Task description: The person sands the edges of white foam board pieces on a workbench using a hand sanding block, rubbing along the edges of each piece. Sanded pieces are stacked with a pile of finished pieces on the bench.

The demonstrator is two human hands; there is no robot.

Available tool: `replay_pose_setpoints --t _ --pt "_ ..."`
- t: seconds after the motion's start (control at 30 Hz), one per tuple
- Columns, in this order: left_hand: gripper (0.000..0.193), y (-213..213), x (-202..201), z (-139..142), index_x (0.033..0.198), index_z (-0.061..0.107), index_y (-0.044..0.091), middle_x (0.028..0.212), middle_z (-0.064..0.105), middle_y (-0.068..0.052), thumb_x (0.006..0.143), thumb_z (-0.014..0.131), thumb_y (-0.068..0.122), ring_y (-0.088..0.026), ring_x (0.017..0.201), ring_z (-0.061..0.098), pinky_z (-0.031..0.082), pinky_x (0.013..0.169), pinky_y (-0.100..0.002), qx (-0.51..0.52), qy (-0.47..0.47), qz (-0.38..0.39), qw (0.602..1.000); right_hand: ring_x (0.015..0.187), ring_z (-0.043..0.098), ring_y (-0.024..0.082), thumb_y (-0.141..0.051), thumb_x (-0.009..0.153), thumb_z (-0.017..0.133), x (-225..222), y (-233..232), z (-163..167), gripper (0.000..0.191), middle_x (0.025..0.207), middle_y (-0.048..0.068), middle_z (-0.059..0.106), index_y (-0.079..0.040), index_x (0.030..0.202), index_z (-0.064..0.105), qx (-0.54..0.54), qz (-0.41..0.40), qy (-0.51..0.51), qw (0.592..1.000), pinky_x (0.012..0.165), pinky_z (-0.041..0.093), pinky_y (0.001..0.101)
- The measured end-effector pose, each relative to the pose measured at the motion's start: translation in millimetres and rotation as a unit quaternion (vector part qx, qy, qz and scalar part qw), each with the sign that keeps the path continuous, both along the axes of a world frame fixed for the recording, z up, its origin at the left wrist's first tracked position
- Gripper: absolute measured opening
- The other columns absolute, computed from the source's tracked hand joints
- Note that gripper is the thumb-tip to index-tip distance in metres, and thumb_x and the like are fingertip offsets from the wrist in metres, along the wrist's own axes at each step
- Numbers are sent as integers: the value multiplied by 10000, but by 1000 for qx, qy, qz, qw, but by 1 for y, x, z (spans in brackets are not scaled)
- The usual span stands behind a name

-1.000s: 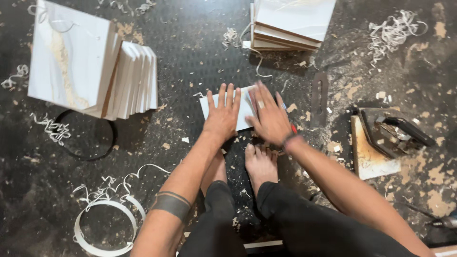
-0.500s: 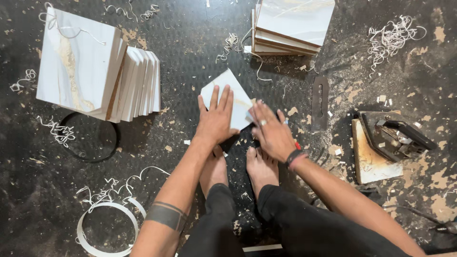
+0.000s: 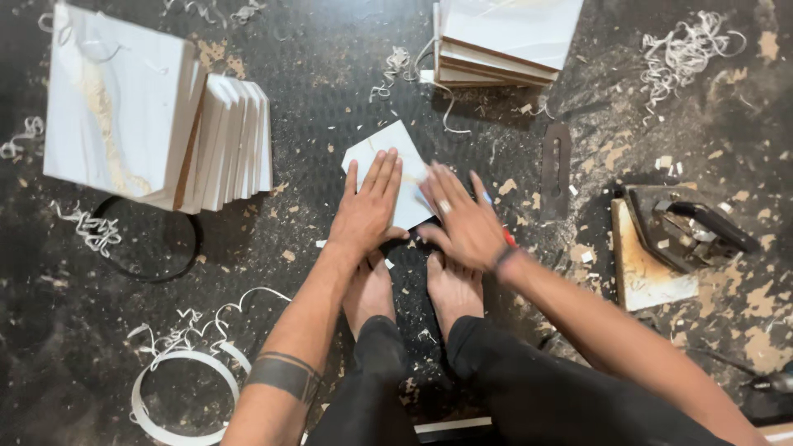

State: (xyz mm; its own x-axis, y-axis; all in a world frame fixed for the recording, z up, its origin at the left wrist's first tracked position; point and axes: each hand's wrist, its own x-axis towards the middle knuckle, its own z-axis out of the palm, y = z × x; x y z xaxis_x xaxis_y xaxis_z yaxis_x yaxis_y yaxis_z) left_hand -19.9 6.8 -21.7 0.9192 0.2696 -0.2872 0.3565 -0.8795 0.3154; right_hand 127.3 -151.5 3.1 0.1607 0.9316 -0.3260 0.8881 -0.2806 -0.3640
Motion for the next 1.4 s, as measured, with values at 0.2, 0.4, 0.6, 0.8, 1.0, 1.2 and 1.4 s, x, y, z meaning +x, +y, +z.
replay_pose_setpoints --t 0.2,0.4,0.6,0.8,1.0,1.2,1.4 --pt "1352 -3 1 0 1583 222 -9 1692 177 -142 555 886 566 -271 1566 151 136 1243 -602 15 5 -18 1000 1570 179 323 -623 968 485 -5 -10 -1 920 1681 211 187 -21 1600 194 13 3 -24 1000 1241 89 600" --pt "1314 -3 2 -1 1564 254 19 1698 169 -135 552 897 556 -264 1575 138 137 1252 -603 15 11 -14 1000 1567 178 317 -604 934 497 8 30 -14 965 1693 213 185 2 1620 191 37 -16 -22 999 1228 88 610" --pt "1340 -5 -1 -9 1585 263 -8 1693 188 -144 552 896 565 -279 1570 150 146 1239 -613 44 -19 -21 999 1557 174 321 -645 947 499 -14 -27 9 969 1661 198 204 2 1603 200 -25 -6 8 1000 1215 95 620" --pt "1296 -5 2 -9 1554 287 1 1682 201 -149 569 891 587 -292 1584 145 152 1243 -633 38 16 -25 999 1550 202 335 -690 935 545 16 49 -7 1007 1679 228 193 -34 1617 202 45 22 -39 998 1215 119 633" --pt "1374 -3 4 3 1576 255 -1 1677 210 -145 512 898 586 -289 1552 164 175 1213 -633 39 -3 -15 999 1531 186 337 -596 725 716 1 7 10 1150 1664 202 170 -45 1584 186 30 -6 25 999 1196 168 619" --pt "1110 0 12 -8 1566 284 33 1675 222 -167 696 815 472 -330 1554 172 235 1153 -669 109 61 -84 989 1333 606 272 -231 986 554 8 -43 -4 515 1455 96 630 -128 1490 562 102 -171 159 967 1110 450 384" --pt "704 9 29 -5 1595 268 320 1686 214 -32 949 535 239 -312 1530 209 240 1150 -724 233 39 -217 947 887 630 167 -205 993 612 18 -58 -53 345 1042 103 719 40 1220 699 162 -483 394 765 796 499 341"
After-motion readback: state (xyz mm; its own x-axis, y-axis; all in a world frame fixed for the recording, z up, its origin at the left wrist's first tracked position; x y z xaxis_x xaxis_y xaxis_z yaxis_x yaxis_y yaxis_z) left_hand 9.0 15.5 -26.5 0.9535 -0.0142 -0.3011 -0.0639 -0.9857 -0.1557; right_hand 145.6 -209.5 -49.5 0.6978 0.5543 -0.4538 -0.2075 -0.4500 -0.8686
